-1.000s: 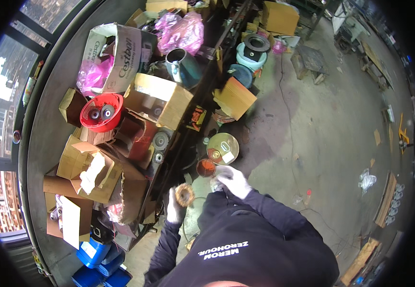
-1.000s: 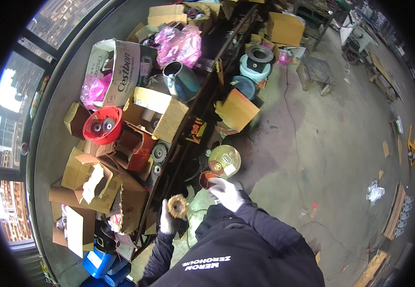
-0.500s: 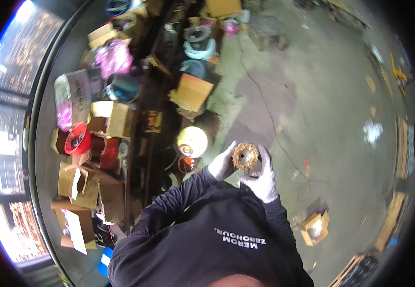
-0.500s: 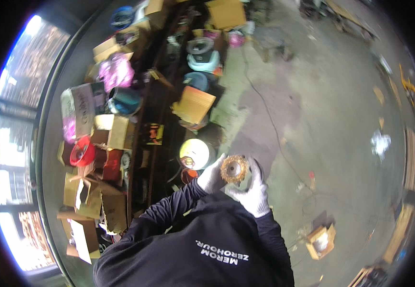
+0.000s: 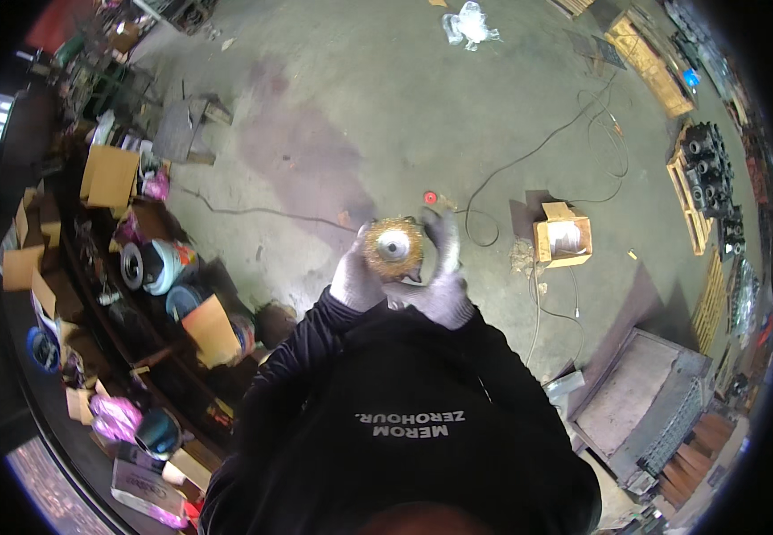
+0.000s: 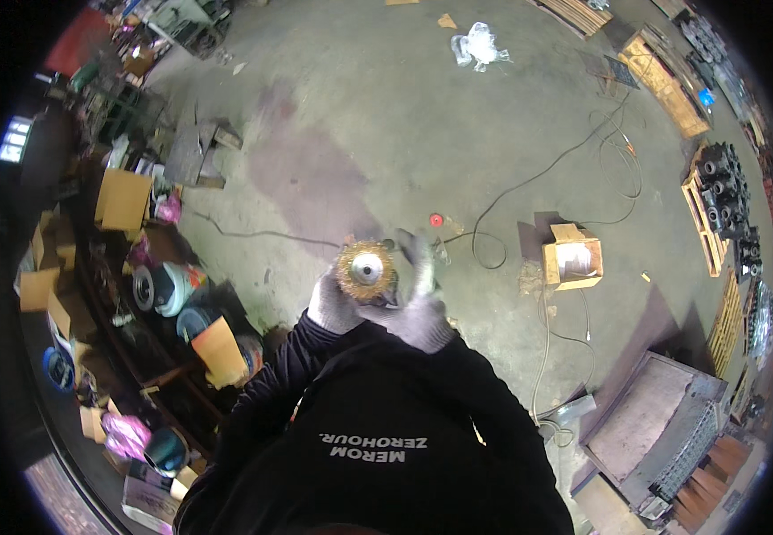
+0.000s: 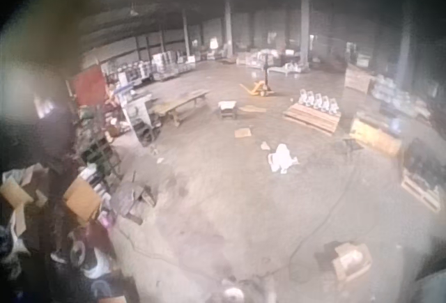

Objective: The person places a metal part on a workbench, then walks to a storage area to retrieve a wire brush. After returning to the workbench, they attach the wire brush to an angle grinder and tighten it with a wrench.

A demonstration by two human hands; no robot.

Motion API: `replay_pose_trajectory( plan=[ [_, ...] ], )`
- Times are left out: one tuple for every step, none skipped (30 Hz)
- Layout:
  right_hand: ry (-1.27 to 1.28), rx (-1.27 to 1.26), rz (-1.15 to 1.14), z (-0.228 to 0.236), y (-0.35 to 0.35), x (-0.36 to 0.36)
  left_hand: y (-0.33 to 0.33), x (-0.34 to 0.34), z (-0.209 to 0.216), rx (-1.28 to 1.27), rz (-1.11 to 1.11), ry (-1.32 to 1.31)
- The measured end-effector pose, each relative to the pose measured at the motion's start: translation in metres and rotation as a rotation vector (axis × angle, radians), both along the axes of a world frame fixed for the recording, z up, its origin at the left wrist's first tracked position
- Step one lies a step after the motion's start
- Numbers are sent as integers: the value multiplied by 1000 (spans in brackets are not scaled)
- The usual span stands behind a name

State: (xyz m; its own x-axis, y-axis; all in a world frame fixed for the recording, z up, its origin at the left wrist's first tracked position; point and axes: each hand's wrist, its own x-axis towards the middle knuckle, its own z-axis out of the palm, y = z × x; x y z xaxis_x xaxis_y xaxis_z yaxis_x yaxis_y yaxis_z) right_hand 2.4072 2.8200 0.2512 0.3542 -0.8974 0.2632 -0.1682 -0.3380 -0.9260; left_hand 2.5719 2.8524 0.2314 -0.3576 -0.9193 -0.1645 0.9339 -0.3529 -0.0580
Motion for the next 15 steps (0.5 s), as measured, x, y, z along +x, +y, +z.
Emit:
replay_pose_trajectory(
  plan=[
    [45, -62, -75, -5, -16, -8, -25, -1, -1, -47, -46, -244],
    [96, -3, -119, -8, -29, -18, -51, -4, -4, -37, -29, -291],
    [136, 65, -161, -14, -45, -25, -77, -8, -7, -24, -14, -332],
    [178, 133, -205, -19, -61, -31, -101, -11, -9, -50, 6, -357],
    [205, 153, -252, -24, -74, -38, -125, -9, -11, -28, -32, -384],
    [230, 170, -298, -29, -88, -44, -150, -10, -12, -10, -56, -435],
    [255, 176, -345, -32, -95, -48, -165, -9, -11, -3, -76, -485],
    [220, 231, -396, -36, -107, -53, -187, -9, -12, 47, -112, -554],
    [181, 280, -444, -39, -117, -58, -208, -4, -10, -132, -170, -849],
    [144, 341, -490, -42, -126, -62, -228, 1, -8, -271, -172, -990],
    [134, 336, -545, -45, -135, -66, -248, 2, -6, -356, -166, -1138],
    [131, 347, -584, -46, -144, -71, -264, 2, -2, -436, -165, -1295],
    [122, 360, -625, -48, -152, -77, -287, 0, 2, -527, -144, -1506],
    [108, 368, -669, -49, -161, -82, -307, -3, 7, -552, -165, -1533],
    [84, 412, -728, -51, -170, -87, -326, -6, 11, -578, -195, -1582]
  ],
)
